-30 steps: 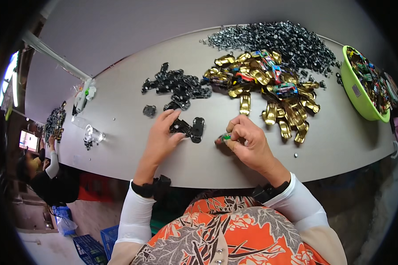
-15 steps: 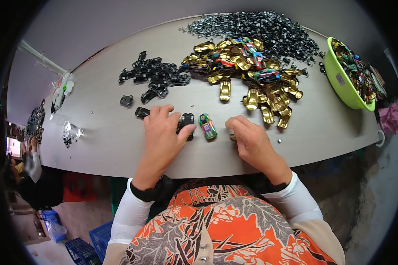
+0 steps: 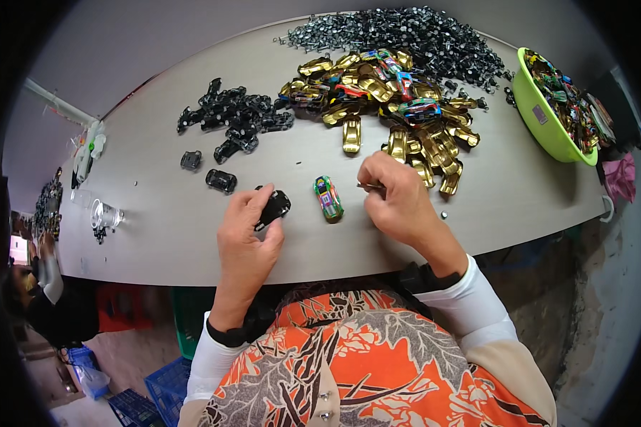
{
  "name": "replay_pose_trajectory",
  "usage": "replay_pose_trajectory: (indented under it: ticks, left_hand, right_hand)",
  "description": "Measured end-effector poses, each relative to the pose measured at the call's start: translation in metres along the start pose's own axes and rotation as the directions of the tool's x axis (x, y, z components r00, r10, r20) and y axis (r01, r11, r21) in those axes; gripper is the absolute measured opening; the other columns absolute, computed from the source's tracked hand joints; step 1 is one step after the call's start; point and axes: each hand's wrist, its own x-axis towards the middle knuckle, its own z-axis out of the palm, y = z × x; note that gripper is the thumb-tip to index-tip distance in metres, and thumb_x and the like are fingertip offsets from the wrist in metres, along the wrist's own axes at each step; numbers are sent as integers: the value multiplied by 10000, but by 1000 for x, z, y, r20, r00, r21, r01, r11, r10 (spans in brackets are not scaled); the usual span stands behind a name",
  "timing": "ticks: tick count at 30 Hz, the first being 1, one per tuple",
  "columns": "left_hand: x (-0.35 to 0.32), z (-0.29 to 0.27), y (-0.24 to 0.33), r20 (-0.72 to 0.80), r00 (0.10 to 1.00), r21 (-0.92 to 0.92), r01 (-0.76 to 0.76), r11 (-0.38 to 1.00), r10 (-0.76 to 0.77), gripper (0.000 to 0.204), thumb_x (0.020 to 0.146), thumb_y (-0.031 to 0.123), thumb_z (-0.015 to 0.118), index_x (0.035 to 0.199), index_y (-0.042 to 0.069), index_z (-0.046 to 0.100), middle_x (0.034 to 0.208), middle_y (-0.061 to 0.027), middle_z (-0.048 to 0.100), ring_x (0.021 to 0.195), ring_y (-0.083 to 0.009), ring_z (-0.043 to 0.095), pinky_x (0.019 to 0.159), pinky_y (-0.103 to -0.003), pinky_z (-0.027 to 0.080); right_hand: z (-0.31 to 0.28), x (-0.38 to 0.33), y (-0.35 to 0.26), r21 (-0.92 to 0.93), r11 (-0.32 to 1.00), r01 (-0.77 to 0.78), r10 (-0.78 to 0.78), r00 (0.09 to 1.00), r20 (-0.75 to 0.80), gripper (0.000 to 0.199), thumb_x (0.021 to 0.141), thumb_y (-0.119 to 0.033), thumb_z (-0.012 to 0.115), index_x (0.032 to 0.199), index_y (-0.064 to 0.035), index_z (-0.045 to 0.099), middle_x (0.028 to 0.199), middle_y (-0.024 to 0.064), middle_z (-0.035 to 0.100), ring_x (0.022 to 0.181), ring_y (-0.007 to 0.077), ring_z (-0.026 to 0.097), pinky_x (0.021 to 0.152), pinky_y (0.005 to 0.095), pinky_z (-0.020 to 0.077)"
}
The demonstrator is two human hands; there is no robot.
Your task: The person assembles small toy cars by hand at a workbench. They pick up black chassis and gold or colored car bodies, fit them together, and place the completed units on the table. The process is repeated for multiple units throughout the clip.
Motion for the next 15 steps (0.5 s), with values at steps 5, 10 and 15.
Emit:
replay_pose_trajectory:
  ticks: [5, 10, 15]
  left_hand:
    - [-15, -5, -8, 80, 995, -115, 76, 991, -67, 468, 648, -49, 601, 1114, -22, 573, 863, -126, 546, 805, -220, 568, 712, -281, 461]
    - [-21, -9, -1, 147, 973, -197, 202, 959, -175, 506, 656, -32, 622, 1157, -15, 550, 882, -129, 577, 800, -224, 587, 725, -296, 474]
    - [-26, -9, 1, 211, 953, -253, 267, 930, -217, 490, 672, -15, 641, 1154, -9, 559, 881, -128, 605, 793, -213, 603, 732, -287, 476]
  right_hand:
    - [38, 12, -25, -194, 980, -37, 41, 999, 12, 232, 674, -140, 655, 817, -14, 522, 703, 124, 508, 631, 292, 554, 554, 388, 442]
    - [48, 10, -21, -349, 936, 41, -1, 993, 116, 209, 678, -148, 657, 814, -40, 541, 750, 133, 534, 658, 333, 576, 568, 423, 456]
    - [36, 2, -17, -296, 955, 1, 30, 995, 99, 171, 688, -111, 630, 825, -45, 551, 761, 127, 534, 651, 330, 570, 563, 435, 449]
